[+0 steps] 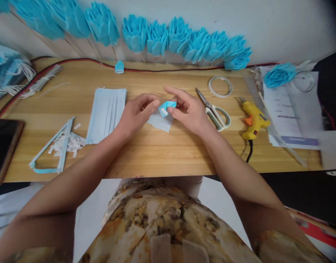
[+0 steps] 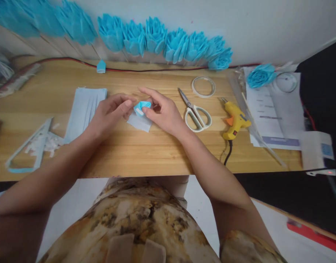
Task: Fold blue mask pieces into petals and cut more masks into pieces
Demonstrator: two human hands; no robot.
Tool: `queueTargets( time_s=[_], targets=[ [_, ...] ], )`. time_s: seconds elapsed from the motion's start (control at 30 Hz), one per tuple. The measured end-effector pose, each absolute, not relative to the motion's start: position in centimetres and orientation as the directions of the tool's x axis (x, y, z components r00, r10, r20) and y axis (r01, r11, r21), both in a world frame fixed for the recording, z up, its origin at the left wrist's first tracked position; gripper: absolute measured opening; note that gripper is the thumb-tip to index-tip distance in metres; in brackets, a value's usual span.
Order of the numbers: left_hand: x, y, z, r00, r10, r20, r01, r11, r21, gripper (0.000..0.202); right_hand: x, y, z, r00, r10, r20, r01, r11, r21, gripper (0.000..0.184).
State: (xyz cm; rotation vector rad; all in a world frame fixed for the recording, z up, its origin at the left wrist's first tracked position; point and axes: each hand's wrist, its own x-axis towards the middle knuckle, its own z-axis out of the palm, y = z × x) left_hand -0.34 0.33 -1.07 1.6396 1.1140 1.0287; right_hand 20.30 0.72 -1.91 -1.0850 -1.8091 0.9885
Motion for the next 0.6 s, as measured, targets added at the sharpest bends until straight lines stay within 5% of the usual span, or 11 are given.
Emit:
queueTargets(
  time_s=[0.2,0.6],
  targets=[
    [-0.02,0.07,0.05,0.312,0.948,-0.059,0.198,-0.004,0.98,0.026,20.21,0.73,-1.99,-0.327,0.919,0.222,0.278,0.318,-0.906,0.047],
    [0.4,-0.41,0.1,0.297,0.954,-0.037,0.219,-0.03,0.975,0.022,19.83,0.46,-1.49,-0.325,0.927,0.19,0.278,0.285,-0.917,0.047]
  ],
)
